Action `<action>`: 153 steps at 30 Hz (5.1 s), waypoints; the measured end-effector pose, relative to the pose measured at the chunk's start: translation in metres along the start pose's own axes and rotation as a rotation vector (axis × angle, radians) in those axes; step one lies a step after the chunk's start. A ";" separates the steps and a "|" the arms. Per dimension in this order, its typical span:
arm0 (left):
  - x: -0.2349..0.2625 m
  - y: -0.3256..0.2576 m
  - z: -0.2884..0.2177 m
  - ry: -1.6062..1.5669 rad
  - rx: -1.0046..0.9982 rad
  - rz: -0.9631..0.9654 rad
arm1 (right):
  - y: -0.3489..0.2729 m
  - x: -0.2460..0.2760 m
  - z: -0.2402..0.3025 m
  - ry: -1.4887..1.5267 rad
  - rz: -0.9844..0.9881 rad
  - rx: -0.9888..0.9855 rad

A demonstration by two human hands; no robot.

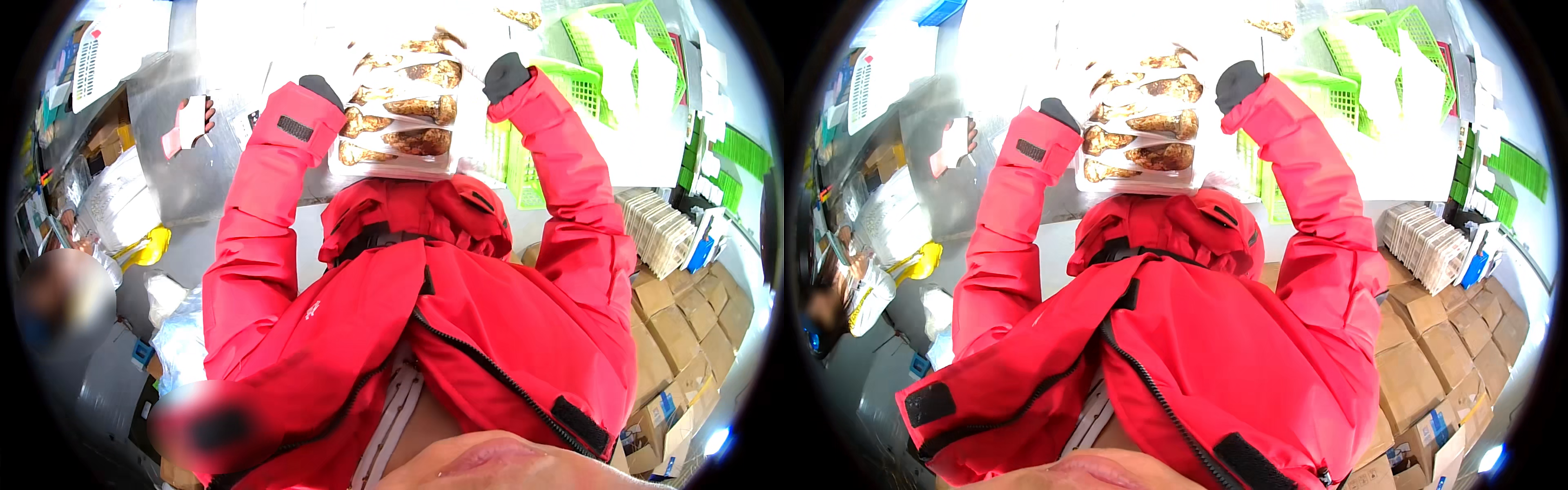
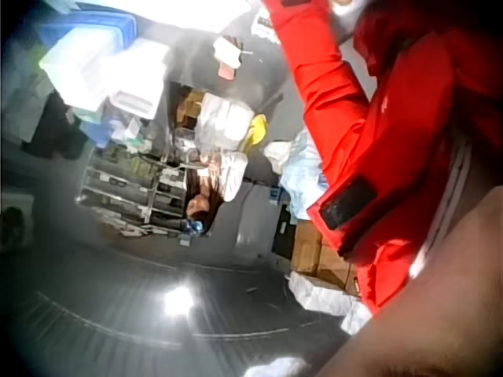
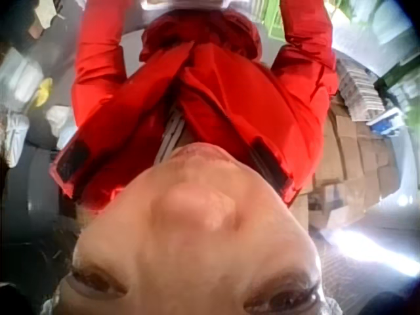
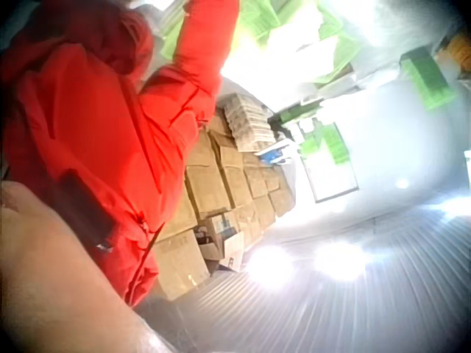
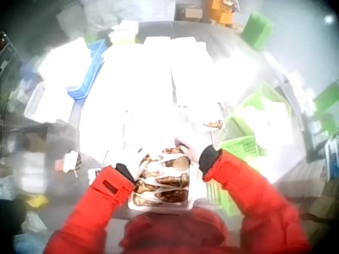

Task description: The person picks up mushrooms from a green crate and carefully arranges them into a partitioned white box before placing a paper sheet over them.

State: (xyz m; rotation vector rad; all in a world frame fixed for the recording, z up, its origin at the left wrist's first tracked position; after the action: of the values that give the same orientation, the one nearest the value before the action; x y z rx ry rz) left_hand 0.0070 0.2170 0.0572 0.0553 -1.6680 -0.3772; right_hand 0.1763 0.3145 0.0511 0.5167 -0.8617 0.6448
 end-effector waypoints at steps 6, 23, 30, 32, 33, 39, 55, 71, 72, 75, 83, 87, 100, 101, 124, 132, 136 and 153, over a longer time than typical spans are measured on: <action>0.012 -0.002 0.003 -0.030 -0.042 -0.049 | 0.008 -0.027 0.033 -0.146 -0.059 0.232; 0.010 -0.001 0.006 -0.057 -0.012 0.133 | 0.049 -0.001 0.078 -0.265 0.244 0.150; 0.012 -0.001 0.009 -0.014 -0.085 -0.022 | 0.017 -0.042 0.030 -0.298 -0.043 0.175; 0.008 -0.003 0.011 -0.059 -0.085 0.033 | 0.028 -0.046 0.039 -0.271 -0.034 0.102; 0.007 -0.004 0.012 -0.081 -0.084 0.058 | 0.033 -0.047 0.043 -0.260 -0.030 0.067; 0.009 -0.014 0.010 -0.109 -0.021 -0.065 | 0.041 -0.039 0.051 -0.409 0.330 -0.080; 0.010 -0.022 0.038 -0.585 0.299 -0.227 | 0.000 0.015 -0.071 0.117 -0.182 -0.517; -0.052 -0.016 0.065 -1.178 0.905 -0.086 | -0.041 -0.048 -0.093 0.951 -0.048 -0.847; -0.056 -0.022 0.070 -1.185 0.903 -0.168 | -0.038 -0.047 -0.083 0.902 0.000 -0.884; -0.072 -0.028 0.074 -1.167 0.904 -0.241 | -0.032 -0.039 -0.088 0.654 -0.084 -0.908; -0.047 -0.008 0.041 -0.519 0.531 -0.098 | -0.015 0.037 -0.036 0.050 -0.376 -0.534; -0.040 -0.003 0.037 -0.391 0.435 -0.081 | -0.016 0.046 0.040 0.013 -0.429 -0.142; 0.010 -0.001 -0.009 0.067 0.308 0.003 | 0.014 -0.026 0.044 -0.192 -0.202 0.132; 0.009 -0.004 -0.005 0.030 0.336 -0.019 | 0.013 -0.025 0.040 -0.163 -0.193 0.098; 0.041 -0.060 -0.012 -0.252 0.484 -0.078 | 0.034 0.049 -0.159 -0.485 -0.146 -0.423; 0.017 -0.073 -0.022 -0.196 0.465 -0.054 | -0.013 0.082 -0.054 0.980 -0.447 -0.687; 0.010 -0.070 -0.023 -0.204 0.461 -0.081 | 0.010 0.001 0.010 1.202 -0.175 -0.550; 0.038 -0.026 -0.014 -0.208 0.340 -0.238 | 0.020 0.008 0.077 0.246 -0.353 -0.046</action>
State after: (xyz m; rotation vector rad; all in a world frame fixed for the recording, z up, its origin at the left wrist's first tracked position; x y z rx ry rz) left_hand 0.0105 0.1797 0.0872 0.4847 -1.9236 -0.2805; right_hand 0.1262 0.2806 0.1031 0.5198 -0.5343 0.3540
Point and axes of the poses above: each hand's wrist, its own y-axis towards the middle knuckle, its own x-axis out of the back of the hand, z = x × y, the point moved 8 cm from there along y, towards the middle knuckle, and after that the axes turned 11 degrees about -z, right-handed, at the moved point
